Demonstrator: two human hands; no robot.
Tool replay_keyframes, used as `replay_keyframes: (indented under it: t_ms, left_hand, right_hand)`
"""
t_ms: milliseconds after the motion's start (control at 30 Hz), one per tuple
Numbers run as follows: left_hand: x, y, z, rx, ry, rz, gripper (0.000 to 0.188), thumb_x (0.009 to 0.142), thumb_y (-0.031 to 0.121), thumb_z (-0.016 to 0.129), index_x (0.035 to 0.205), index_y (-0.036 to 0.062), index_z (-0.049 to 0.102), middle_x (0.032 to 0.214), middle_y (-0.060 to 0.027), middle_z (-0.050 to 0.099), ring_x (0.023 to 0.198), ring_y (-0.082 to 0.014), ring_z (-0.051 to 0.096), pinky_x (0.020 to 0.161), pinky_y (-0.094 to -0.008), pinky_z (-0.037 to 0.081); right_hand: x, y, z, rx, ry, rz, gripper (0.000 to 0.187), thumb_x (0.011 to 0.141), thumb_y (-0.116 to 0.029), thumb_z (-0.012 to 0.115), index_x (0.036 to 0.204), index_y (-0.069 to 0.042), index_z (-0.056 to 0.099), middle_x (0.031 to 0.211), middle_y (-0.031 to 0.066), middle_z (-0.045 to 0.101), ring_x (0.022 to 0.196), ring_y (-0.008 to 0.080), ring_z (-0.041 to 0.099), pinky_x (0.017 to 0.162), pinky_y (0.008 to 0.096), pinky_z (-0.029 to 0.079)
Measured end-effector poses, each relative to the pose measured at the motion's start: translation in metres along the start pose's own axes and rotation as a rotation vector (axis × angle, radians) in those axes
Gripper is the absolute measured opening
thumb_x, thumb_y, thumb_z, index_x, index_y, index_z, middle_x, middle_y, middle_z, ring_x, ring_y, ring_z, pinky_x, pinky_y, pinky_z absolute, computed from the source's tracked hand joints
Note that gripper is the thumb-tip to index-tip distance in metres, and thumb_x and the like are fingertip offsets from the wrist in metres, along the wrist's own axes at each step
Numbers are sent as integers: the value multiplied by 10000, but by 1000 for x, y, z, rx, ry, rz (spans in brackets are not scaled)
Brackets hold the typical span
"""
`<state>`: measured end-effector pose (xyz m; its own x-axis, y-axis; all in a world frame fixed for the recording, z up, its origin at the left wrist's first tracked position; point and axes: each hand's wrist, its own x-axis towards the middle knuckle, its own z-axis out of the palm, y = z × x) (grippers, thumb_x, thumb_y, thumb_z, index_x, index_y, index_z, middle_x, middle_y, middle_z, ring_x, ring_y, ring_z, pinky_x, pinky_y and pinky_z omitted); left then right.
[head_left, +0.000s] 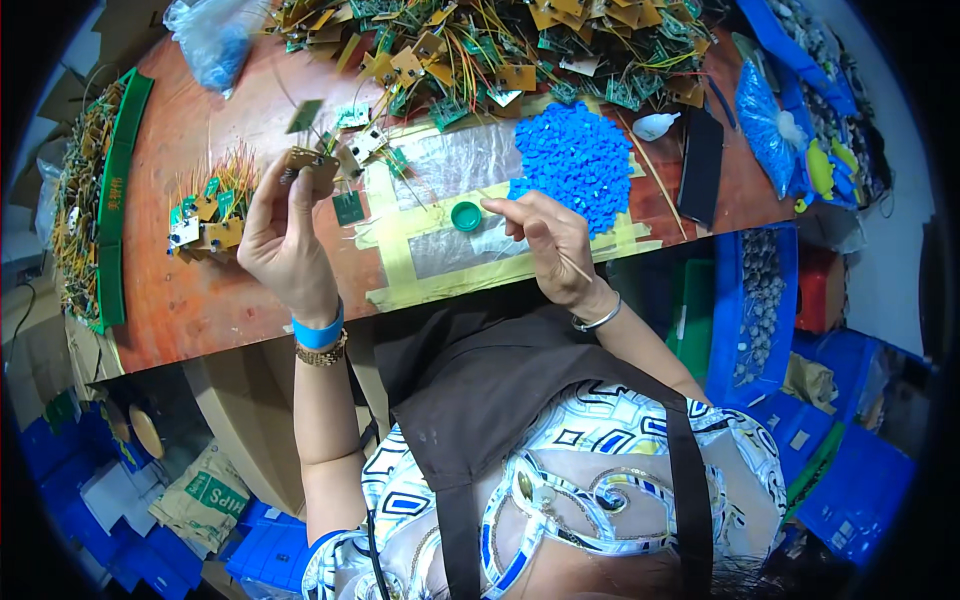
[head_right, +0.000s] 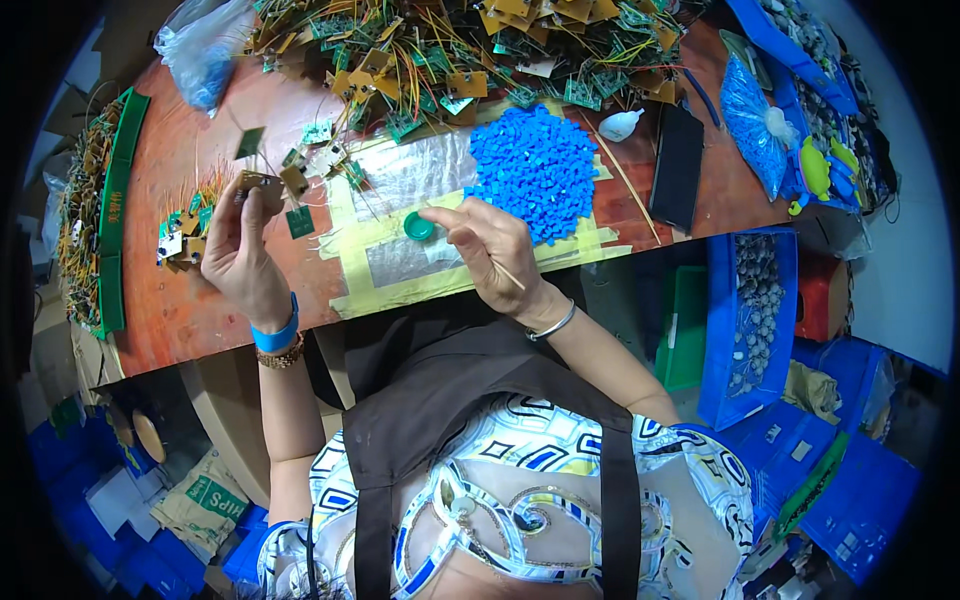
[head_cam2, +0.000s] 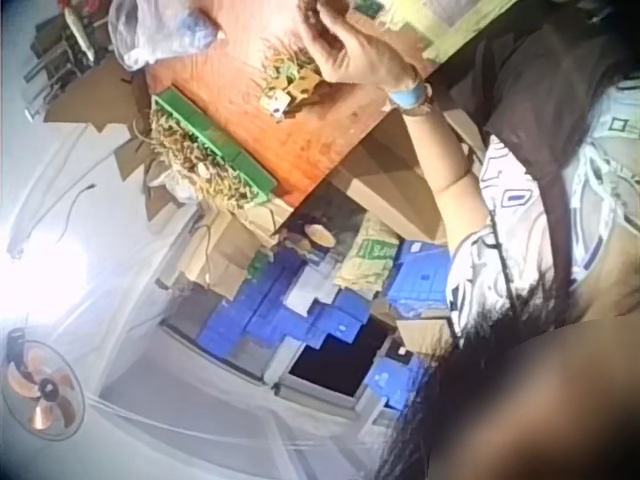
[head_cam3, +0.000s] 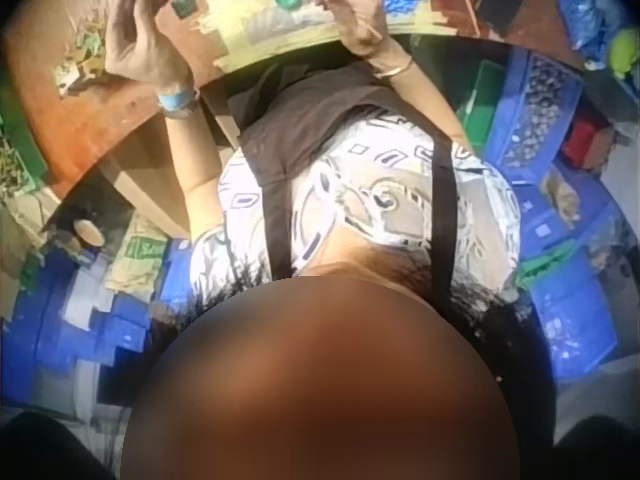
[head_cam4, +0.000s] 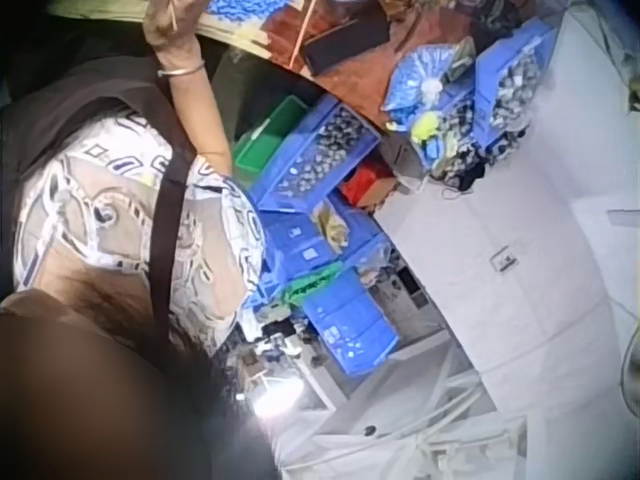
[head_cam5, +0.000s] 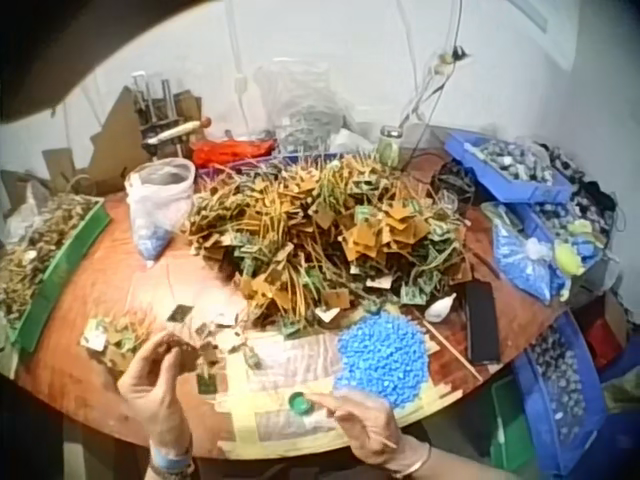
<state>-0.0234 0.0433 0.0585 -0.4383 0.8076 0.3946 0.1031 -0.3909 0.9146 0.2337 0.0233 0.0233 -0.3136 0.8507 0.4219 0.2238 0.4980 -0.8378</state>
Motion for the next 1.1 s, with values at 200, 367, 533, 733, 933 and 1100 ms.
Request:
replay_keyframes:
  t_ms: [200,367,533,733,933,1100]
  left_hand:
    - [-1,-10,4,175,79,232,258,919,-46,616,1173,-53,657,986,-112,702,808,-116,663,700,-267,583]
    - [4,-56,-19,318,-178,-228,207,928,53,639,1100,-45,699,843,-69,715,712,-80,652,640,-237,551]
    - [12,-56,-21,120,-185,-308,209,937,54,631,1113,-58,652,874,-59,701,751,-85,658,670,-227,549]
    - [-3,-43,-8,-188,12,-497,224,955,76,621,1150,-34,613,925,-60,690,796,-110,661,655,-217,538]
    - [-19,-39,-4,-296,-1,-534,221,949,58,621,1149,-37,611,958,-84,692,823,-117,669,661,-209,547]
    - [-28,-38,-3,-211,50,-332,207,958,56,604,1131,-56,608,970,-94,688,831,-133,670,705,-268,599]
  right_hand:
    - [-7,3,10,53,11,159,342,1034,-240,471,966,37,659,821,102,648,674,150,591,629,268,481]
    - [-6,6,12,38,-4,93,343,1031,-242,477,968,40,661,843,116,664,667,163,596,626,276,483]
    - [-2,4,10,9,3,61,359,1032,-258,470,976,39,665,842,120,662,662,174,595,621,281,480]
    - [6,2,25,69,59,27,207,981,-143,561,966,34,666,842,141,670,669,208,621,634,315,503]
    - [66,-11,76,-129,182,-218,241,805,-31,714,1007,12,589,862,148,615,730,287,632,637,338,513]
    - [78,-3,88,-90,95,-97,207,762,56,651,927,-2,540,826,139,578,717,282,626,634,354,514]
